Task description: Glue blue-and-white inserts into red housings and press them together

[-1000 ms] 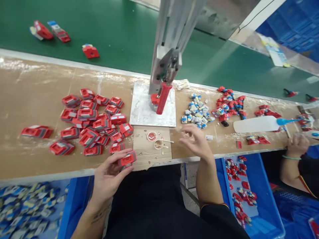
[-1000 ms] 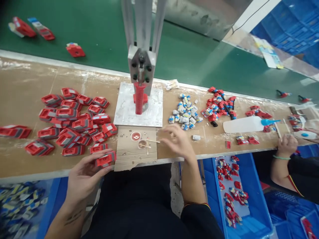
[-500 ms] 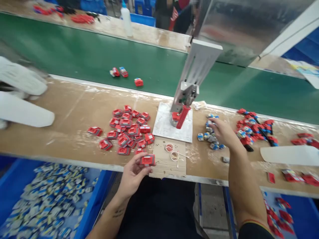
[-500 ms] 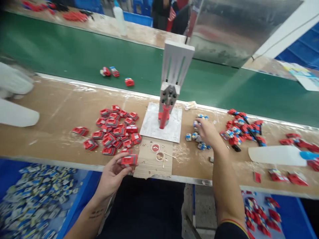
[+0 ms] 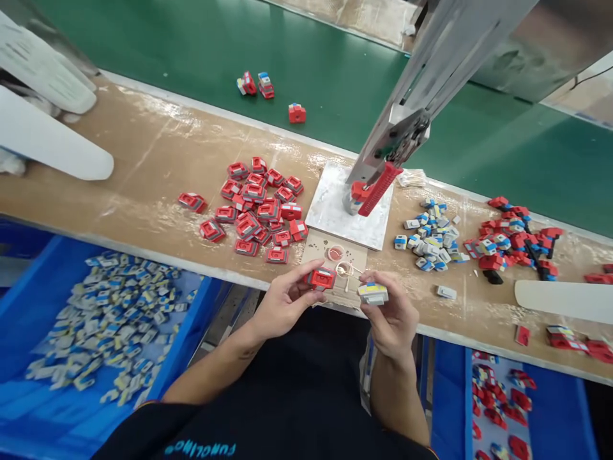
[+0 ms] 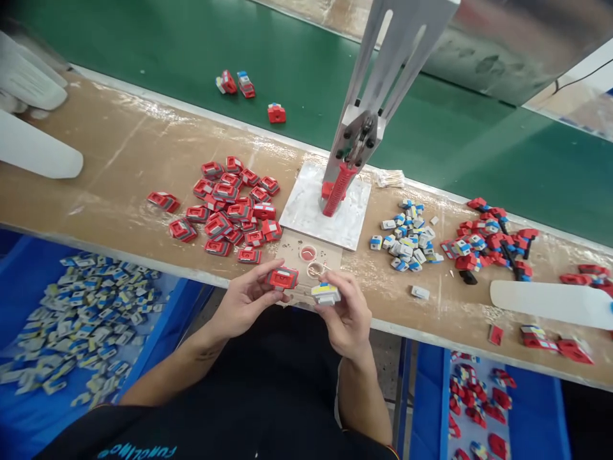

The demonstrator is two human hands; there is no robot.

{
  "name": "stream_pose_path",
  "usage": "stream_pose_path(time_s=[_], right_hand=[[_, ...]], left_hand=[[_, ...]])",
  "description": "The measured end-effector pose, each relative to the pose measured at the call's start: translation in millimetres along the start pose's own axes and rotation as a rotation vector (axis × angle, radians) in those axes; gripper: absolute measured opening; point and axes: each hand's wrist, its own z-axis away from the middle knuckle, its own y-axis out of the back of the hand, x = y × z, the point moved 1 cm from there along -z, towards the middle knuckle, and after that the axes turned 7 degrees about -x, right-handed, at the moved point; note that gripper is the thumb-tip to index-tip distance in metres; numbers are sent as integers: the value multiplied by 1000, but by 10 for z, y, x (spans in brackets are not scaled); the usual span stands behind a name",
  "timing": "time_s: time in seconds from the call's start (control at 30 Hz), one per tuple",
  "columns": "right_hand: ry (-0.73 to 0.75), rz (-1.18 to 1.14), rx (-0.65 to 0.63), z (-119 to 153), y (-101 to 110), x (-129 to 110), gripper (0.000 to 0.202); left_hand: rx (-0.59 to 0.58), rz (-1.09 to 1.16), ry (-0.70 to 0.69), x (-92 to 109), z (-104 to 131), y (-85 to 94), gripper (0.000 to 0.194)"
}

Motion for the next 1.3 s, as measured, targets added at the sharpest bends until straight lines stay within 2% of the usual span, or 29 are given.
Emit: stream_pose_path(time_s=[0.13, 0.27, 0.4, 0.57, 0.7, 0.8, 0.93, 1.0, 1.07, 1.13, 1.23, 1.3], right_hand=[[-42, -27, -85, 43, -27, 7, 46], [27, 108, -129, 12, -32, -37, 42], [93, 203, -212, -50, -52, -92, 47], [269, 458, -156, -71, -182, -147, 56], [344, 581, -169, -104, -257, -188, 39], [354, 647, -199, -137, -266, -217, 24], [388, 646, -208, -155, -281, -206, 21], [417, 606, -223, -146, -292, -169, 30], [451, 536, -242, -129, -289, -116, 40], [418, 434, -240, -107, -261, -53, 48], [169, 172, -232, -81, -198, 39, 80], [21, -8, -303, -66, -180, 72, 89]], left_hand=[[12, -21, -32, -37, 62, 33, 48], [-19, -34, -40, -27, 101, 69, 48], [-26, -58, -82, -11, 115, 69, 48], [22, -230, -144, -47, 128, 30, 40], [25, -450, -222, -14, 135, 10, 37], [18, -585, -285, 36, 148, 7, 41], [-37, -574, -327, 49, 167, -8, 57], [20, -530, -324, 25, 158, -15, 52], [114, -498, -328, -8, 139, -19, 37], [127, -441, -367, -37, 123, -22, 30], [25, -301, -443, -63, 130, -17, 53], [-27, -238, -454, -73, 153, -7, 67]])
